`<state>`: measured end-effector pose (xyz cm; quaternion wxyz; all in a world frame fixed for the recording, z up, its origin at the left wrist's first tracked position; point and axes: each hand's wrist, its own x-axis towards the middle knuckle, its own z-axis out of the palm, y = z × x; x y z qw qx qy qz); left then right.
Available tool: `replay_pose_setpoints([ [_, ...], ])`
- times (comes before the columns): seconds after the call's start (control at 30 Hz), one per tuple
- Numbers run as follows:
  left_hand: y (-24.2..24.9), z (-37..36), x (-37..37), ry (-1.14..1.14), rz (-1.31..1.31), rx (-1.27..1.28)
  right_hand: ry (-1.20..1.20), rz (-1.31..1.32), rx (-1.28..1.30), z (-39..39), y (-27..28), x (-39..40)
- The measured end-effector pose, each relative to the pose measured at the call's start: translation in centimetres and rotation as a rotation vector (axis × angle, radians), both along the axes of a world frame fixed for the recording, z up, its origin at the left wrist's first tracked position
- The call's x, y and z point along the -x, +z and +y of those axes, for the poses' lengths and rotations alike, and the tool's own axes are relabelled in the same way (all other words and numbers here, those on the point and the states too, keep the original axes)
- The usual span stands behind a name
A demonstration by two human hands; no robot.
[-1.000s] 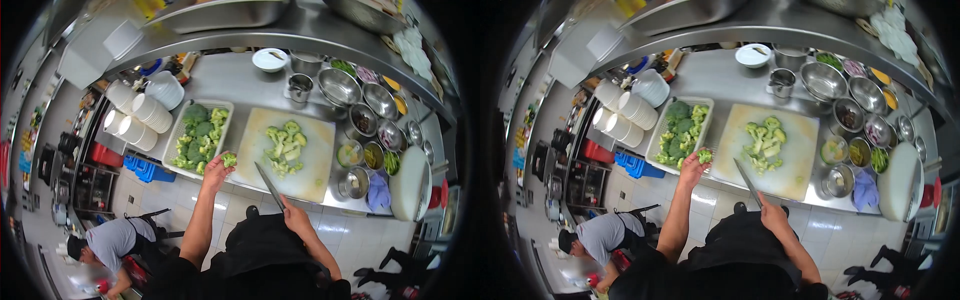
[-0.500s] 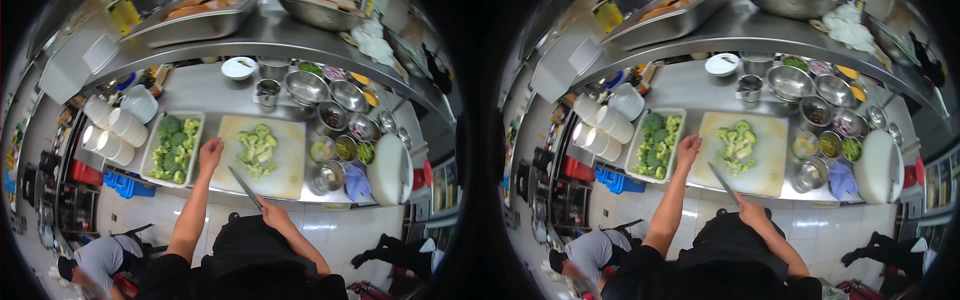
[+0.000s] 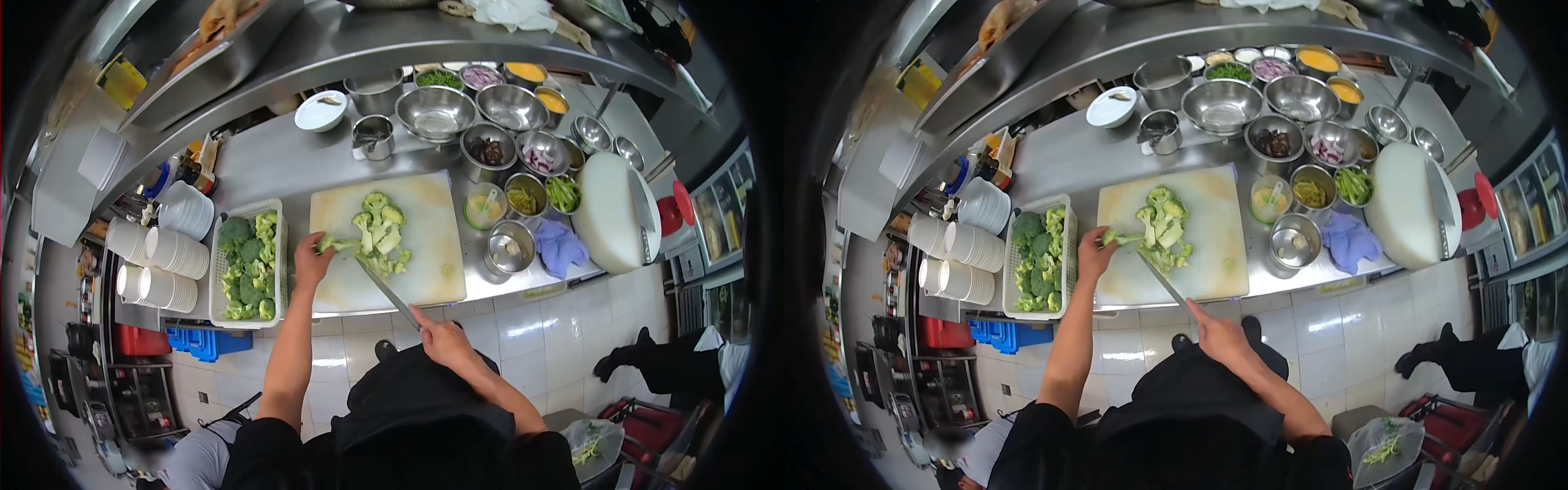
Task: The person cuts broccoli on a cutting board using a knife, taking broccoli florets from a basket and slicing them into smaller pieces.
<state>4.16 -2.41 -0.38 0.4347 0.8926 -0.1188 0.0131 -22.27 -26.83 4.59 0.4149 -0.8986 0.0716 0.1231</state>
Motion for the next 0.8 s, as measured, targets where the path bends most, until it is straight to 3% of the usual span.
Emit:
replay_pose_setpoints([
  [0.03,0.0,0.8,1.5,0.038,0.033,-0.022,0.010,-0.043,0.012,0.4,0.2,0.0],
  [0.13,-2.1,2.8,4.7,0.145,0.043,0.275,0.039,-0.031,0.005,1.7,-0.2,-0.8],
  [0.2,-3.3,2.7,6.8,0.117,-0.271,0.083,0.078,-0.003,0.018,2.3,0.1,-1.3],
  [0.33,-5.0,2.6,7.8,0.098,-0.379,0.055,0.141,-0.007,0.036,2.9,-0.5,-1.4],
  [0.57,-5.0,1.9,8.6,0.132,-0.340,0.058,0.157,-0.015,-0.021,3.7,-1.7,-2.4],
  [0.7,-4.7,2.5,8.3,0.167,-0.246,0.154,0.157,0.366,-0.175,2.2,1.5,-3.5],
  [0.77,-4.2,3.1,7.7,0.254,0.212,0.799,0.136,0.437,-0.284,1.4,0.9,-2.9],
  [0.8,-3.4,3.2,7.7,0.252,0.208,0.794,0.172,0.195,-0.162,1.1,-0.9,-1.6],
])
